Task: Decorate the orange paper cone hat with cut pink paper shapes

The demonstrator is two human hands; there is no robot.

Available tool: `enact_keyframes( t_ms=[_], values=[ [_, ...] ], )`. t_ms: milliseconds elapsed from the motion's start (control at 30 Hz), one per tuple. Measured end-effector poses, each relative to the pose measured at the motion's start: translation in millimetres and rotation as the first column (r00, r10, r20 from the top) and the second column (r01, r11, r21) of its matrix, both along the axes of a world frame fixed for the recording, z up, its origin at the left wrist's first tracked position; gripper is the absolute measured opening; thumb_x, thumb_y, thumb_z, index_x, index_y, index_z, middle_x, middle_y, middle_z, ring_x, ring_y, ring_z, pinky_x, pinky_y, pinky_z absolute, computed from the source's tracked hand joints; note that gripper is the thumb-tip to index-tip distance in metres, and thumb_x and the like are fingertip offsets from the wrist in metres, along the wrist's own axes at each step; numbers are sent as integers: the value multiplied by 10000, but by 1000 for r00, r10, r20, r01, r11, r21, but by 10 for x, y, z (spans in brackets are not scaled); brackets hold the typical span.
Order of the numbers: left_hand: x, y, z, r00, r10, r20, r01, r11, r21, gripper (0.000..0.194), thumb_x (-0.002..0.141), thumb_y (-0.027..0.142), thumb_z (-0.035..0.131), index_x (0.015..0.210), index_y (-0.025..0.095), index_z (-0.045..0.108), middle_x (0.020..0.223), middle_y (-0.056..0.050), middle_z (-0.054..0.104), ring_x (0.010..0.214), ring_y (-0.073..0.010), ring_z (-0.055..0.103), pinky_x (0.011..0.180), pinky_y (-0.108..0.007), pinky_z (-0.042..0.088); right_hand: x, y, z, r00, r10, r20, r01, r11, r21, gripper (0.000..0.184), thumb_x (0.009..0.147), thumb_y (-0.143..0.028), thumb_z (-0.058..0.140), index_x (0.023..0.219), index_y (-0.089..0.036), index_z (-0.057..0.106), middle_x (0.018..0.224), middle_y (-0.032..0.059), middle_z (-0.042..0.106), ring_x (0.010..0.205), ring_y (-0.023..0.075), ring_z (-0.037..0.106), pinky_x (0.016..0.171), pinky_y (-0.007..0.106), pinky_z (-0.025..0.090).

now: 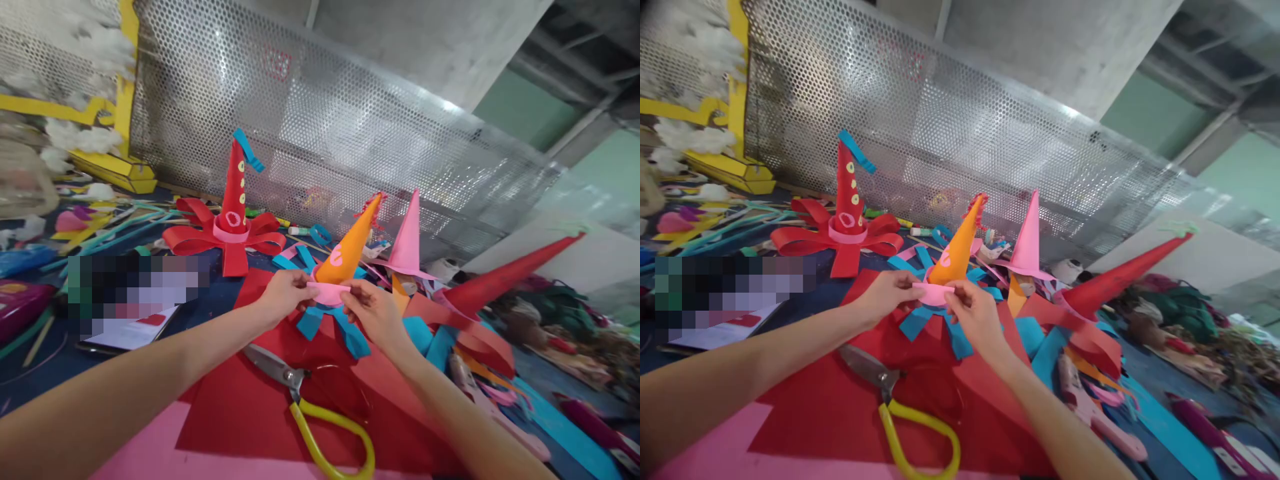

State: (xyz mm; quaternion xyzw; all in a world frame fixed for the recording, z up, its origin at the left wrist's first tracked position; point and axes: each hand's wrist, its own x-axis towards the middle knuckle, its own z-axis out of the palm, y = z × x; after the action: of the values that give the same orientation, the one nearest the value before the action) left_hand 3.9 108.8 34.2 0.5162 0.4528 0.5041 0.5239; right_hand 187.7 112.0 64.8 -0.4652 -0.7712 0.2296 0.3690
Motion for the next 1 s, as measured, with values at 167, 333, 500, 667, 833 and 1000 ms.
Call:
enact_keyframes(
  t_ms=[167, 333, 500, 667, 833, 1000],
  values=[
    [71, 138, 7, 992, 104, -78, -104, 995, 5, 78, 739, 103, 595, 767, 161, 552, 681, -1, 626, 541, -109, 605, 490, -195, 475, 9, 16, 50, 990, -135, 46, 121, 966, 229, 205, 846, -338, 526, 938, -177, 613, 684, 7, 603, 511, 134, 582, 461, 240, 492],
    [72, 282, 8, 964, 206, -169, -205, 979, 23, 288, 665, 20, 611, 906, 166, 554, 984, -58, 647, 588, -106, 620, 475, -183, 465, -23, 61, 119, 955, -246, 168, 133, 856, 500, 157, 817, -234, 543, 901, -177, 663, 738, 30, 623, 611, 155, 583, 604, 278, 480],
    [68, 232, 25, 972, 139, -188, -133, 990, 41, 303, 674, -7, 555, 930, 154, 564, 1043, -85, 647, 651, -134, 653, 488, -188, 485, -87, 55, 75, 912, -265, 313, 22, 794, 607, 214, 888, -228, 470, 927, -180, 675, 767, 70, 621, 701, 194, 586, 668, 309, 464],
    [71, 210, -25, 971, 91, -222, -73, 994, 85, 358, 635, -26, 530, 932, 168, 582, 1051, -75, 665, 757, -171, 669, 542, -196, 498, -104, 92, 28, 879, -189, 438, -112, 811, 574, 272, 933, -222, 402, 1017, -195, 659, 872, 99, 640, 813, 218, 602, 733, 323, 484],
    [92, 213, -86, 961, 63, -271, -31, 992, 123, 463, 615, -17, 522, 1038, 159, 591, 1043, -94, 682, 785, -201, 674, 541, -207, 493, -127, 147, -27, 881, -152, 448, -123, 841, 528, 263, 932, -244, 414, 1039, -190, 648, 940, 108, 663, 863, 235, 625, 773, 346, 491],
    [88, 164, -3, 940, 50, -337, 4, 987, 160, 518, 634, -1, 511, 1136, 116, 571, 1075, -128, 668, 687, -186, 673, 527, -220, 486, -173, 209, -31, 927, -177, 329, -4, 875, 483, 233, 898, -282, 510, 1076, -154, 589, 877, 97, 701, 744, 217, 670, 680, 322, 514]
  ],
)
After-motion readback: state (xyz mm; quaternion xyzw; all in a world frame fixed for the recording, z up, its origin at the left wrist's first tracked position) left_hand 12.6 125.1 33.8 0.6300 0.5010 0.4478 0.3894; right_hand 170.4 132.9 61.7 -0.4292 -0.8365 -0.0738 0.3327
